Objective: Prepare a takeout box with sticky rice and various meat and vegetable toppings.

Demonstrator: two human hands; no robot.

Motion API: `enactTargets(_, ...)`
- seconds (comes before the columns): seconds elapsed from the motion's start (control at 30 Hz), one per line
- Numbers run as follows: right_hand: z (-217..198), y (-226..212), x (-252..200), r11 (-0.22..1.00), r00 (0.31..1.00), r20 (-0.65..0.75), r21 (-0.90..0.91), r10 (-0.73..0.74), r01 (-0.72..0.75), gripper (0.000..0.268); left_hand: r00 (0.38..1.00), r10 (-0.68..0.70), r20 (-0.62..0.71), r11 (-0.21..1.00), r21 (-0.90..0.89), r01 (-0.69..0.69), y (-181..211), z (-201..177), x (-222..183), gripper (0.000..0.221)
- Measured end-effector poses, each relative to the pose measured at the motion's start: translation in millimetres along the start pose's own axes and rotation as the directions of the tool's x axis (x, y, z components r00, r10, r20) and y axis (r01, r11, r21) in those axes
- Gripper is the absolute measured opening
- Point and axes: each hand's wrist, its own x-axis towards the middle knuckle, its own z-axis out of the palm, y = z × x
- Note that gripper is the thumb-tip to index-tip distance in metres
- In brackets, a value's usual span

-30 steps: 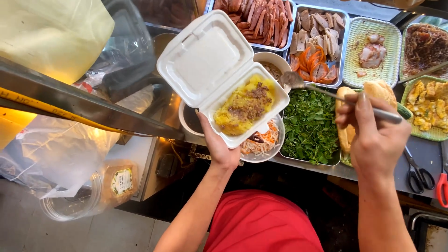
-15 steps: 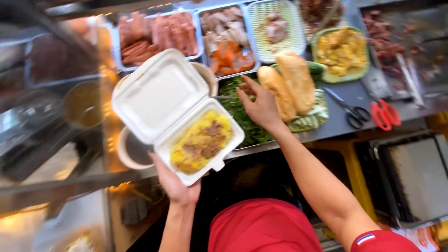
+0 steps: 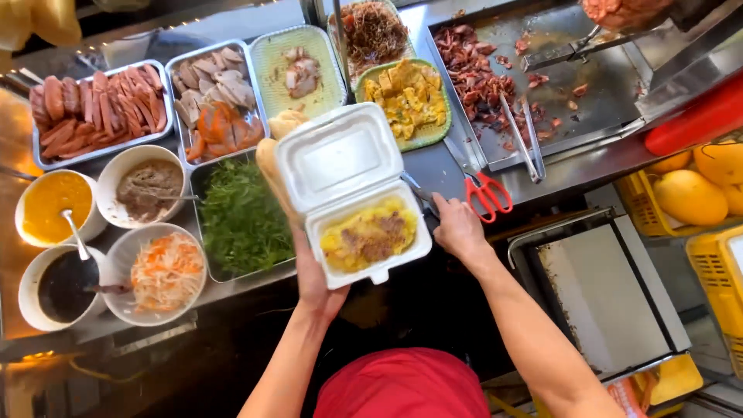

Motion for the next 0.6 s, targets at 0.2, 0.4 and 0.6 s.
enactTargets(0.2,-15,89,-63,0.668,0.922,0.348,0.648,0.167,-0.366,0.043,0.999,-0.044,0.017,0.999,-0.025,0.044,-131,14,85,0.077)
enactTargets(0.4,-50,139,-111,0.287,0.853,0.402,0.818,0.334,-0.498,0.058,0.972,0.094,-0.217,0.983,0.177,-0.056,-205,-27,162,0.073)
enactTargets(0.6,-49,134,-106,0.356,0.886,0.347,0.822,0.308,-0.445,0.057,0.898,0.381,-0.22,0.351,0.933,0.079,-147,-6,134,0.057)
